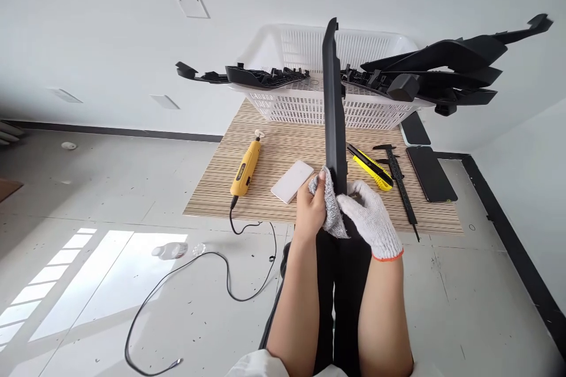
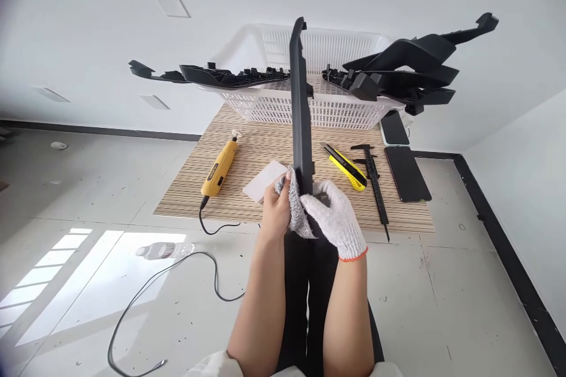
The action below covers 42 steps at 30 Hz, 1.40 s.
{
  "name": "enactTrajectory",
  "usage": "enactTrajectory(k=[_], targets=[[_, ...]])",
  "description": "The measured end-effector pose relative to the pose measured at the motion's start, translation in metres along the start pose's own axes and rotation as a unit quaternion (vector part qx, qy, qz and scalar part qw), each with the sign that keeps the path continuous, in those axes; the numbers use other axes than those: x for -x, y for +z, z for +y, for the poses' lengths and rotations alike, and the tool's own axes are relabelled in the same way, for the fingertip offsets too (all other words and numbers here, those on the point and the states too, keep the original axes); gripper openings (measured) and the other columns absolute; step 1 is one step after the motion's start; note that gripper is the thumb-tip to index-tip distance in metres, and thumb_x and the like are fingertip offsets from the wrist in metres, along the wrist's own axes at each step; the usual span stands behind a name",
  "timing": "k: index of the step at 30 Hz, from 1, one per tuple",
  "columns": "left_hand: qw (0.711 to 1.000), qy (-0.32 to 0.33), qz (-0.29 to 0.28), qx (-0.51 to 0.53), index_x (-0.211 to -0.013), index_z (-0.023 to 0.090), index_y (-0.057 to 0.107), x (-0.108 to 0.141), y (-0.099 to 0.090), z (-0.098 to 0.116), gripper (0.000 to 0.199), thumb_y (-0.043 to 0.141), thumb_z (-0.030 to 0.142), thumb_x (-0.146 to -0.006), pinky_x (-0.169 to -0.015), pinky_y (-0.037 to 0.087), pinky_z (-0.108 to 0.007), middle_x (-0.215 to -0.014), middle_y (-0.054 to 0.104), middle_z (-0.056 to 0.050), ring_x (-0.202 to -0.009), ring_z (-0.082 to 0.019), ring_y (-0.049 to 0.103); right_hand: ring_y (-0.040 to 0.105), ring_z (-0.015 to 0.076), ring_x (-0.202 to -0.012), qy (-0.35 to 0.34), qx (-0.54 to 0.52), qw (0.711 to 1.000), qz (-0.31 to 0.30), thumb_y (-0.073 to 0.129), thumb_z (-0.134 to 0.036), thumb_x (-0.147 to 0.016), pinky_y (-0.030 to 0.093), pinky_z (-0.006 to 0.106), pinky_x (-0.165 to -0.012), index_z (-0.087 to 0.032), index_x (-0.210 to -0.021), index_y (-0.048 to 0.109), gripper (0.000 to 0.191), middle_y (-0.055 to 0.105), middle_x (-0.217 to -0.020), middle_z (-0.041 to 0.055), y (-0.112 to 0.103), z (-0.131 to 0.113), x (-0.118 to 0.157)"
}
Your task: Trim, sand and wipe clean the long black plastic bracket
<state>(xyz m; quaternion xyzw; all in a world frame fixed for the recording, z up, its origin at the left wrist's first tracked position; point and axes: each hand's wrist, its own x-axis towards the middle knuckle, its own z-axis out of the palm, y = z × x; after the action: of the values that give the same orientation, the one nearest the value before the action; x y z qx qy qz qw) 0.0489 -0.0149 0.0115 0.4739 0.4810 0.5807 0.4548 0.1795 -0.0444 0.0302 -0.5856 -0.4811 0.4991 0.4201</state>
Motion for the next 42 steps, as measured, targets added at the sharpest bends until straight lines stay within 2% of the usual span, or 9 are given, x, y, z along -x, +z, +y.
enactTrajectory(k=[4,6,13,17,22,27,30,34,42], targets=[[0.993,-0.052,-0.093,0.058,-0.078,0.019,0.065,-0.002,-0.007,-0.002,0.035,0.065,0.053,-0.088,-0.074,0.045,-0.026,-0.074,0.059,0.000,-0.074,-0.015,0.054,0.046,0.0115,-0.064,0.000,-0.067,0.998,0.011,0.067,-0.039,-0.084,0.038,0.025,-0.059,-0.020,-0.083,0.057,0.022,0.053,-0.070,-0.0036,-0.002,0.005,-0.001],[0.988,-0.071,-0.109,0.079,-0.085,0.019,0.070,-0.002,-0.009,-0.003,0.033,0.068,0.052,-0.086,-0.074,0.046,-0.026,-0.076,0.063,-0.001,-0.075,-0.016,0.056,0.041,0.0105,-0.063,-0.008,-0.081,0.997,-0.001,0.067,-0.039,-0.085,0.034,0.025,-0.057,-0.020,-0.083,0.057,0.021,0.048,-0.069,-0.0044,-0.005,0.007,-0.001],[0.991,-0.061,-0.101,0.068,-0.077,0.018,0.065,0.000,-0.008,0.001,0.037,0.065,0.052,-0.089,-0.068,0.043,-0.024,-0.070,0.057,0.000,-0.070,-0.013,0.050,0.041,0.0108,-0.067,-0.020,-0.104,0.993,-0.042,0.065,-0.038,-0.088,0.035,0.026,-0.060,-0.021,-0.087,0.058,0.019,0.051,-0.075,-0.0036,-0.007,0.008,-0.001],[0.994,-0.064,-0.076,0.040,-0.072,0.018,0.056,0.001,-0.004,0.003,0.040,0.070,0.053,-0.085,-0.062,0.037,-0.023,-0.066,0.047,0.003,-0.063,-0.010,0.043,0.049,0.0116,-0.070,-0.029,-0.050,0.997,-0.045,0.065,-0.034,-0.087,0.041,0.025,-0.064,-0.021,-0.086,0.059,0.014,0.057,-0.077,-0.0034,-0.005,0.003,0.001],[0.996,-0.068,-0.064,0.014,-0.074,0.019,0.051,0.003,0.002,0.007,0.041,0.079,0.048,-0.077,-0.065,0.037,-0.023,-0.068,0.048,0.005,-0.067,-0.010,0.046,0.060,0.0156,-0.083,-0.058,0.010,0.995,-0.082,0.061,-0.032,-0.089,0.048,0.028,-0.077,-0.022,-0.090,0.062,0.011,0.064,-0.085,-0.0014,-0.005,0.001,0.001],[0.999,-0.038,-0.020,0.031,-0.064,0.019,0.040,0.003,0.003,0.006,0.049,0.066,0.054,-0.088,-0.062,0.032,-0.025,-0.063,0.037,0.005,-0.062,-0.010,0.036,0.052,0.0131,-0.071,-0.038,0.006,0.997,-0.063,0.064,-0.029,-0.085,0.043,0.026,-0.067,-0.021,-0.083,0.059,0.010,0.057,-0.076,-0.0031,-0.004,0.002,0.001],[0.999,-0.020,-0.039,0.021,-0.065,0.018,0.045,0.001,-0.001,0.003,0.047,0.062,0.053,-0.091,-0.065,0.033,-0.025,-0.064,0.038,0.004,-0.064,-0.010,0.036,0.047,0.0111,-0.068,-0.045,0.003,0.998,-0.049,0.065,-0.027,-0.084,0.040,0.024,-0.063,-0.021,-0.080,0.057,0.012,0.054,-0.073,-0.0045,-0.003,0.002,0.002],[0.992,-0.071,-0.097,0.047,-0.073,0.018,0.056,-0.001,-0.006,0.002,0.039,0.067,0.053,-0.087,-0.063,0.035,-0.024,-0.067,0.046,0.003,-0.065,-0.010,0.041,0.048,0.0105,-0.067,-0.041,-0.022,0.998,-0.049,0.065,-0.029,-0.085,0.040,0.024,-0.062,-0.021,-0.079,0.056,0.013,0.056,-0.074,-0.0048,-0.004,0.002,0.002],[0.992,-0.102,-0.042,0.057,-0.062,0.019,0.041,0.001,0.001,0.006,0.053,0.079,0.054,-0.076,-0.056,0.032,-0.023,-0.060,0.038,0.006,-0.057,-0.007,0.035,0.057,0.0149,-0.078,-0.035,-0.014,0.996,-0.086,0.065,-0.028,-0.083,0.046,0.027,-0.072,-0.021,-0.087,0.061,0.009,0.062,-0.081,-0.0025,-0.005,0.003,-0.001]])
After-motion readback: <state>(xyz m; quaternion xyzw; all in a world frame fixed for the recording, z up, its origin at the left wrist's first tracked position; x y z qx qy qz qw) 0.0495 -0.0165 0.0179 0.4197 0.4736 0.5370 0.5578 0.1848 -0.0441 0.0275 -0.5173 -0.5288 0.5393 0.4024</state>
